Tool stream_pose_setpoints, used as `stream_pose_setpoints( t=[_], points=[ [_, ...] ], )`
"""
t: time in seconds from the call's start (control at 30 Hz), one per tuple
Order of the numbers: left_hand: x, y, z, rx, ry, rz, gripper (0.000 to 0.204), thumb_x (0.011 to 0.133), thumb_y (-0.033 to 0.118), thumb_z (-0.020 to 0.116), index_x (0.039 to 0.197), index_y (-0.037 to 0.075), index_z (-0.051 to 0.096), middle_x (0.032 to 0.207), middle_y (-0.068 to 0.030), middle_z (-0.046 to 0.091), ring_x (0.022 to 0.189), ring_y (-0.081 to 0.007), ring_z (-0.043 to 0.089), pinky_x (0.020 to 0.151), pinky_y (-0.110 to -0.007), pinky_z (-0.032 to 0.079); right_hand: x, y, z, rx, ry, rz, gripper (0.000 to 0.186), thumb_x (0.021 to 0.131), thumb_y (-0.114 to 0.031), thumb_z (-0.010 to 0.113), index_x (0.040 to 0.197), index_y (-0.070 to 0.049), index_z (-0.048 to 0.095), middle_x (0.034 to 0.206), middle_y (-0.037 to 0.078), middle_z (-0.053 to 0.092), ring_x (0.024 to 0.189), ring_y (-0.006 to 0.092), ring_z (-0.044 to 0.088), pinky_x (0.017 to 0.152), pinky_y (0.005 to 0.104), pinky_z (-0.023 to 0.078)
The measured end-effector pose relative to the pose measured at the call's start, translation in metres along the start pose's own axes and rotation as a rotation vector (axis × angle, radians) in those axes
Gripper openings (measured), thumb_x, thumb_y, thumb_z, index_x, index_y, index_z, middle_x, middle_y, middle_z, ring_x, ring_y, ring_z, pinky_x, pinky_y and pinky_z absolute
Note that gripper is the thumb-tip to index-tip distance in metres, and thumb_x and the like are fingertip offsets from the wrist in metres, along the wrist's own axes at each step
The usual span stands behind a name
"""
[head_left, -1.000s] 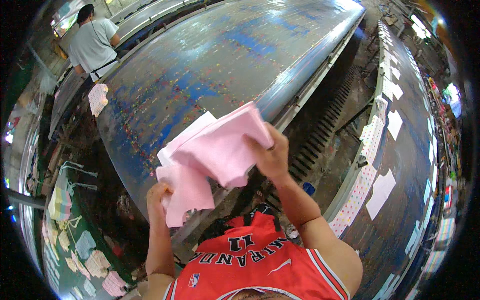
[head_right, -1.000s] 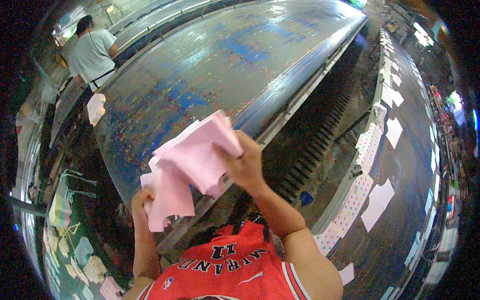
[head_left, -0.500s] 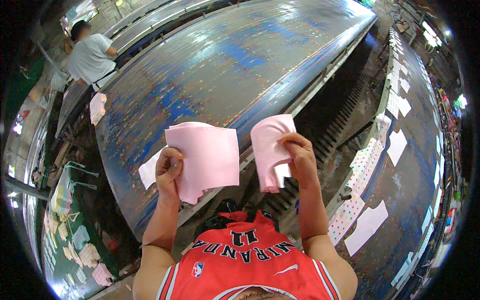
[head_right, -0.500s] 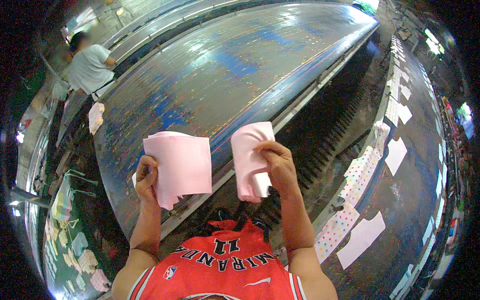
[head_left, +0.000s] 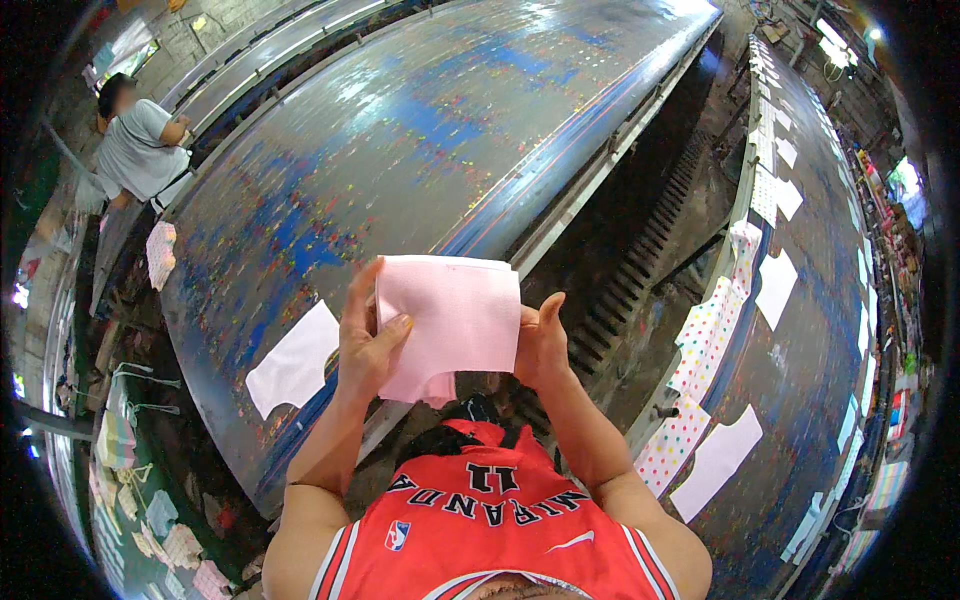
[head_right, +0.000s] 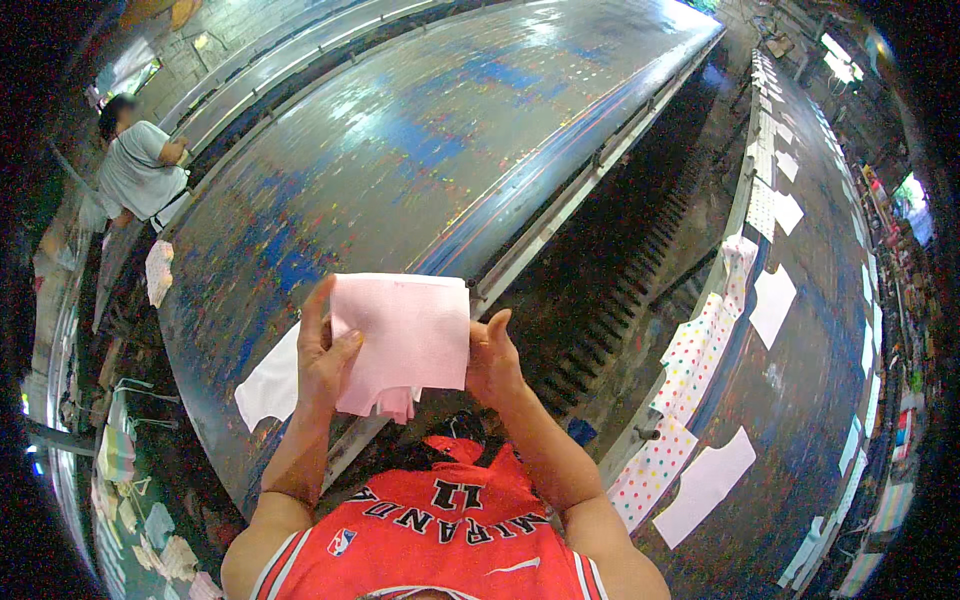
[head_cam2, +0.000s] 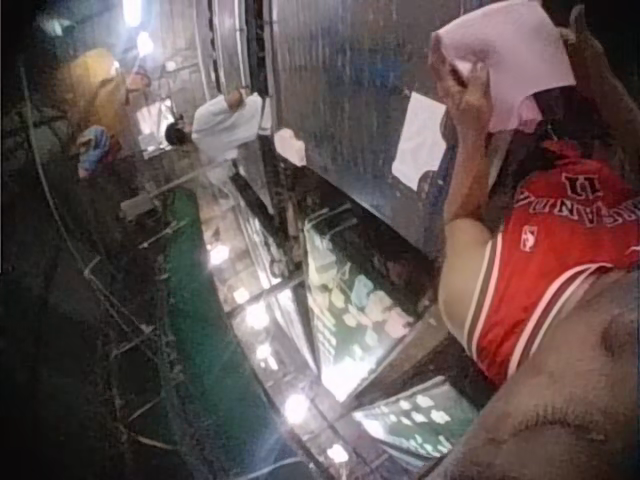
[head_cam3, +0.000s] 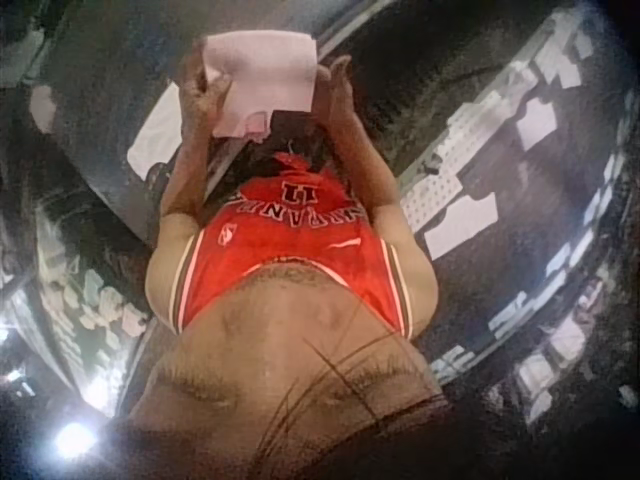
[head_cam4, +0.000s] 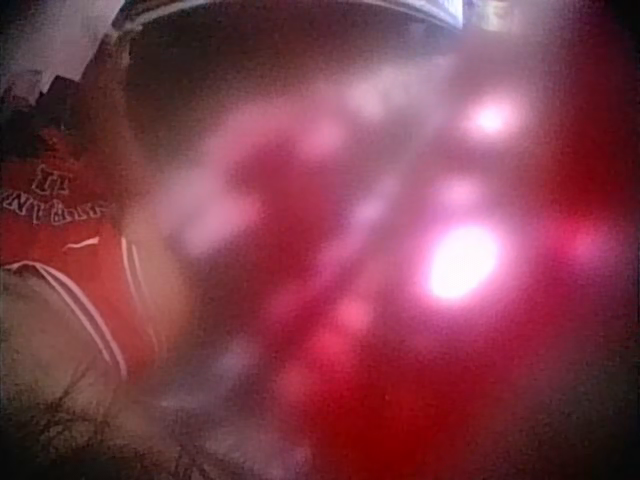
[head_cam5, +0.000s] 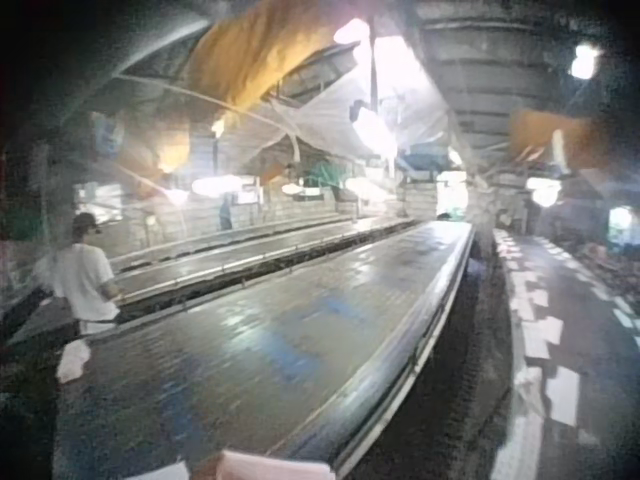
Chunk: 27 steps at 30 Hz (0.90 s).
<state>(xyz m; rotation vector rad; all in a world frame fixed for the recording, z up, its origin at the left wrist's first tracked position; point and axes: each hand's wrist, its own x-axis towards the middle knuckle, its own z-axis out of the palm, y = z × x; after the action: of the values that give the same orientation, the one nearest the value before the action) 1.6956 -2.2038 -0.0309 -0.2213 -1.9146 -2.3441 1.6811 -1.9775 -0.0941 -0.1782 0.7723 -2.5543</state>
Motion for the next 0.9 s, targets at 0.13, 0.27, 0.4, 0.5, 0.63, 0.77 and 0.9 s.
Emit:
stream_pose_setpoints(
  t=[0.13, 0.27, 0.4, 0.5, 0.63, 0.77, 0.9],
  points=[
    [0.021, -0.004, -0.001, 0.113, 0.018, 0.060, 0.089, 0.086, -0.010, 0.053, 0.158, 0.014, 0.007, 0.123, -0.0169, 0.061, 0.108, -0.0186, 0.062, 0.088, -0.032, 0.051, 0.015, -0.031, -0.012, -0.208, 0.069, -0.121, 0.064, 0.096, -0.051, 0.057, 0.127, 0.004, 0.061, 0.116, 0.011, 0.067, 0.106, 0.0200, 0.064, 0.093, 0.0373, 0.051],
    [0.041, -0.012, 0.000, 0.005, 0.082, 0.071, 0.090, 0.086, -0.009, 0.053, 0.158, 0.012, 0.003, 0.125, -0.0190, 0.060, 0.110, -0.0204, 0.063, 0.092, -0.033, 0.050, 0.041, -0.070, -0.010, -0.429, 0.267, -0.172, 0.030, 0.088, -0.016, 0.075, 0.109, 0.005, 0.071, 0.103, 0.008, 0.070, 0.096, 0.0140, 0.062, 0.085, 0.0284, 0.048],
    [0.062, -0.017, 0.004, 0.067, 0.134, 0.076, 0.088, 0.085, -0.009, 0.057, 0.157, 0.009, 0.008, 0.128, -0.0204, 0.058, 0.112, -0.0218, 0.062, 0.095, -0.033, 0.050, 0.069, -0.097, -0.010, -0.744, 0.333, -0.198, 0.024, 0.088, -0.018, 0.074, 0.101, 0.002, 0.075, 0.097, 0.006, 0.070, 0.092, 0.0131, 0.061, 0.085, 0.0279, 0.045],
    [0.080, -0.019, 0.014, 0.267, 0.260, 0.098, 0.085, 0.085, -0.007, 0.060, 0.155, 0.006, 0.013, 0.130, -0.0216, 0.058, 0.116, -0.0242, 0.061, 0.097, -0.034, 0.049, 0.091, -0.112, -0.015, -1.064, 0.366, -0.337, 0.022, 0.089, -0.018, 0.074, 0.099, 0.001, 0.076, 0.094, 0.005, 0.068, 0.090, 0.0123, 0.060, 0.084, 0.0271, 0.045],
    [0.099, -0.019, 0.023, 0.545, 0.403, 0.208, 0.081, 0.084, -0.003, 0.064, 0.152, 0.002, 0.020, 0.124, -0.0250, 0.063, 0.114, -0.0293, 0.065, 0.093, -0.036, 0.052, 0.111, -0.137, -0.033, -1.055, 0.426, -0.288, 0.019, 0.087, -0.015, 0.076, 0.094, 0.003, 0.075, 0.091, 0.003, 0.064, 0.086, 0.0121, 0.060, 0.077, 0.0260, 0.046],
    [0.115, -0.026, 0.030, 0.910, 0.483, 0.316, 0.081, 0.079, 0.002, 0.069, 0.149, 0.001, 0.027, 0.113, -0.0272, 0.067, 0.102, -0.0382, 0.070, 0.085, -0.042, 0.056, 0.120, -0.149, -0.047, -0.947, 0.388, -0.208, 0.016, 0.088, -0.012, 0.075, 0.092, 0.003, 0.075, 0.092, 0.004, 0.064, 0.087, 0.0122, 0.060, 0.077, 0.0265, 0.047],
    [0.125, -0.041, 0.054, 1.085, 0.397, 0.214, 0.077, 0.074, 0.007, 0.073, 0.142, 0.000, 0.037, 0.113, -0.0242, 0.067, 0.091, -0.0430, 0.069, 0.079, -0.049, 0.056, 0.127, -0.140, -0.039, -1.113, 0.182, -0.168, 0.015, 0.086, -0.011, 0.075, 0.097, 0.000, 0.076, 0.100, 0.006, 0.065, 0.094, 0.0162, 0.061, 0.083, 0.0299, 0.049]
  ],
)
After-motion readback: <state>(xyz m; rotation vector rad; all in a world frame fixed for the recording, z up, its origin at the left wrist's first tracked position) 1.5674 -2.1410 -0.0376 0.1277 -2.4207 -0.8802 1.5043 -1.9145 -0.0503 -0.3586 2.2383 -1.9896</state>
